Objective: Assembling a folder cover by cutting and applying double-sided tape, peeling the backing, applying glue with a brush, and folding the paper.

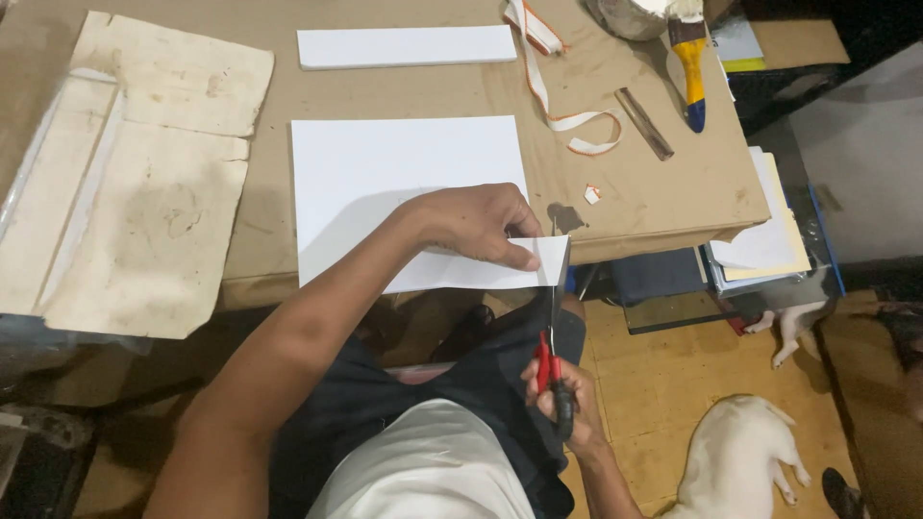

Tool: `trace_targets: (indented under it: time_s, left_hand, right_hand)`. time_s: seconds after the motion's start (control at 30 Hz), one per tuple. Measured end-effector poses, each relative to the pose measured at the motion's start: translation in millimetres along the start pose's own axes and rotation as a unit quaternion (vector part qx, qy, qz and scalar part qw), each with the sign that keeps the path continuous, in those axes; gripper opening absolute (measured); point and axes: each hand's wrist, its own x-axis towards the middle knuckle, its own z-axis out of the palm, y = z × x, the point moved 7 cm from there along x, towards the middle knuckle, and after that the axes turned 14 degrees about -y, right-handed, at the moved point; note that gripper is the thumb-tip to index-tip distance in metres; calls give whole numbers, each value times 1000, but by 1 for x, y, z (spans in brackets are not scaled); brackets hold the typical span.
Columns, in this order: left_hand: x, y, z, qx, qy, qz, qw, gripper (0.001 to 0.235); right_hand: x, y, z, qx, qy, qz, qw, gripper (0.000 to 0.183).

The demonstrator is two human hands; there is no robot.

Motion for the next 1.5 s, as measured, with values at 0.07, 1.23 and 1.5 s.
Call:
trace_targets:
  time_s: [0.07, 1.23, 1.5]
  left_hand:
    - [-1, 2, 1, -3, -3, -7, 1000, 21]
    - [0, -2, 7, 24, -13, -46, 999, 24]
    - [-5, 0, 11, 11, -35, -47, 998, 26]
  right_hand:
    - [3, -3, 0, -5, 2, -4, 1000, 47]
    - [-2, -11, 12, -93, 69, 60, 991, 28]
    - [-8, -3, 14, -98, 73, 80, 989, 15]
